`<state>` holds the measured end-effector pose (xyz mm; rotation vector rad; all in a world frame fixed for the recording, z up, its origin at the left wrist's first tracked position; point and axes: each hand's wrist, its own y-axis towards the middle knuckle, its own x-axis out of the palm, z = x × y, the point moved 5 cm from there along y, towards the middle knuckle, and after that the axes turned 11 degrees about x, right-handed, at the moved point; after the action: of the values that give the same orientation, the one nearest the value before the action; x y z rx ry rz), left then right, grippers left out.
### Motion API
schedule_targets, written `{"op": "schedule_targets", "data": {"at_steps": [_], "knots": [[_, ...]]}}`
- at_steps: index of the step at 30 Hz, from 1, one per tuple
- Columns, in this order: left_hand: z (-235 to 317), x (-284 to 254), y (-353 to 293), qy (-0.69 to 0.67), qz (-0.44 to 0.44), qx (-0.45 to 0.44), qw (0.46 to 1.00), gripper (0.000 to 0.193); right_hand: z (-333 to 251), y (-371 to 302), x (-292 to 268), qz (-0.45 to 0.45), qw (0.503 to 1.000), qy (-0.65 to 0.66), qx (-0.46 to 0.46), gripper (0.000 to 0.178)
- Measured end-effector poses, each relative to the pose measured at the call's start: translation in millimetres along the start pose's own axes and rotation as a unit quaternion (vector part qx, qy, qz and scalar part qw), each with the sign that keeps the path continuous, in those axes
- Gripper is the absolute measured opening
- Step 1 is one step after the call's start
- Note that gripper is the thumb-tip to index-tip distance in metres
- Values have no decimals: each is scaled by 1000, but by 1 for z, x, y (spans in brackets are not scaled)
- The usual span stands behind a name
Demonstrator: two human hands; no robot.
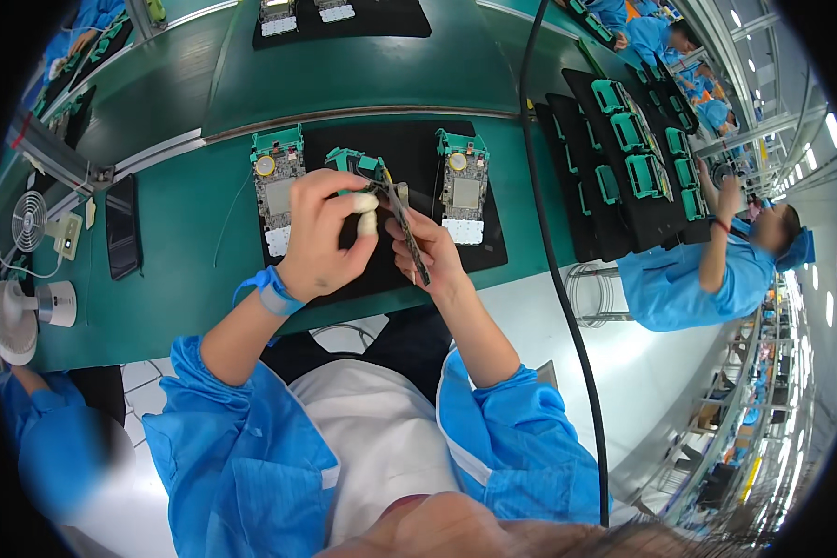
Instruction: Assembling electronic components onto a circuit board and placing them into trays.
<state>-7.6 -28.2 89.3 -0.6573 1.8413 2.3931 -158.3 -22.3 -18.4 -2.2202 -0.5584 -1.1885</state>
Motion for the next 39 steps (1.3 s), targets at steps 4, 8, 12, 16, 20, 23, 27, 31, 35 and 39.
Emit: {"op": "schedule_targets", "data": {"at_steps": [4, 8, 12, 16, 20, 23, 27, 31, 35, 39], "knots": [[-16, 0, -1, -359, 66, -158, 918, 36, -6, 2, -1, 21, 1000, -14, -9, 37], [-24, -1, -7, -141, -102, -256, 951, 31, -3, -2, -2, 70, 997, -42, -10, 37], [-18, 5, -10, 81, -120, -28, 989, 37, -1, -2, 0, 105, 994, -41, 3, 40], [-17, 6, -11, 125, -117, 39, 984, 39, 6, -1, 5, 93, 995, -42, 9, 39], [-20, 5, -14, 94, -103, 50, 989, 34, 1, -5, -1, 137, 988, -66, -8, 38], [-35, 5, -28, -37, -35, -144, 988, 28, -3, -8, 3, 148, 982, -111, -36, 37], [-43, 5, -36, -76, -33, -181, 980, 25, -10, -5, 0, 242, 910, -278, -190, 38], [-46, 16, -42, -79, -138, -158, 975, 26, -16, -13, 23, 350, 720, -538, -263, 42], [-46, 19, -31, -66, -199, -140, 968, 23, -21, -15, 39, 287, 583, -662, -374, 39], [-50, 22, -28, -100, -234, -150, 955, 22, -20, -4, 37, 258, 483, -743, -386, 35]]}}
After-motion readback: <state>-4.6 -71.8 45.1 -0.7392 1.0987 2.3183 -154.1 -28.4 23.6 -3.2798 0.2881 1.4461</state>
